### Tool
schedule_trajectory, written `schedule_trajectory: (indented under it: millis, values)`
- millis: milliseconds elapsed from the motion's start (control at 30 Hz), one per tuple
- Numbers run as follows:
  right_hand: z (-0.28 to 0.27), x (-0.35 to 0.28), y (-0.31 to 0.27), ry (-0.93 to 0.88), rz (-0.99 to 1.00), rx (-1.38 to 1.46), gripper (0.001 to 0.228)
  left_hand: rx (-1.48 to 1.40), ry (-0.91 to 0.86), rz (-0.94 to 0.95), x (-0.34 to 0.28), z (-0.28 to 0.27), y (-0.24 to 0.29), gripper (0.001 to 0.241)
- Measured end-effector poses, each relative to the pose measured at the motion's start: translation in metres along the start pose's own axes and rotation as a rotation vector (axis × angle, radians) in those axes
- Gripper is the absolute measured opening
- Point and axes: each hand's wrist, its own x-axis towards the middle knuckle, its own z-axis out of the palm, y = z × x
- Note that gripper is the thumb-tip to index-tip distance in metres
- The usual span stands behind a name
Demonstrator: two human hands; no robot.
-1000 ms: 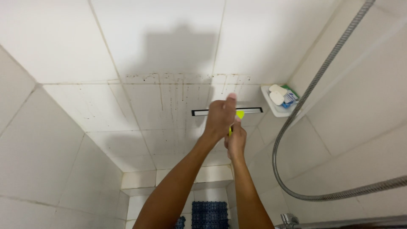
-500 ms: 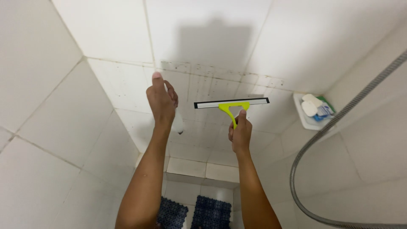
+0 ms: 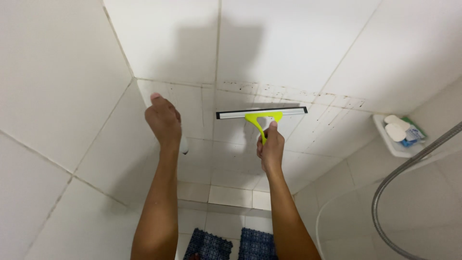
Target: Cleaning a tiled shower wall using a squeegee and a spray bottle.
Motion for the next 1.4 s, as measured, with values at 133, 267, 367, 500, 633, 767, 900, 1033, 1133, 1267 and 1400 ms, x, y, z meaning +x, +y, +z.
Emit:
schedule_trajectory:
  millis: [133,267,367,500,633,767,900,1033,1133,1267,1400]
  values:
    - [0.035,-0.002,-0.003,0.007,-0.049,0.044,0.059,-0.104,-0.039,-0.13,0.023,-0.017,-0.01,0.063]
    - [0.048,-0.004,-0.003,0.087,0.002,0.064,0.059,0.003,-0.134,-0.145,0.026,-0.008,-0.026,0.066]
    - [0.04,-0.005,0.0,0.143,0.014,0.081,0.059,0.092,-0.251,-0.092,0.011,0.019,-0.055,0.064]
    - [0.017,-0.006,-0.003,0.23,0.01,0.087,0.058,0.06,-0.485,-0.148,-0.027,0.078,-0.051,0.061]
    - [-0.016,-0.004,-0.002,0.293,-0.048,0.101,0.058,0.122,-0.643,-0.084,-0.074,0.135,-0.016,0.068]
    - [-0.042,0.005,-0.016,0.304,-0.084,0.09,0.059,0.009,-0.729,-0.047,-0.104,0.169,-0.006,0.061]
    - [-0.048,0.025,-0.038,0.259,-0.111,0.112,0.058,-0.081,-0.625,-0.189,-0.105,0.173,-0.004,0.067]
    - [-0.026,0.052,-0.056,0.179,-0.187,0.032,0.059,-0.204,-0.573,-0.284,-0.094,0.163,0.001,0.063]
    - [-0.001,0.058,-0.085,0.149,-0.185,-0.02,0.063,-0.238,-0.514,-0.298,-0.085,0.155,0.005,0.065]
    - [0.02,0.079,-0.096,0.193,-0.257,-0.03,0.063,-0.198,-0.476,-0.265,-0.076,0.144,0.005,0.069]
    - [0.035,0.095,-0.084,0.319,-0.271,-0.23,0.064,-0.128,-0.458,-0.277,-0.067,0.142,-0.008,0.07]
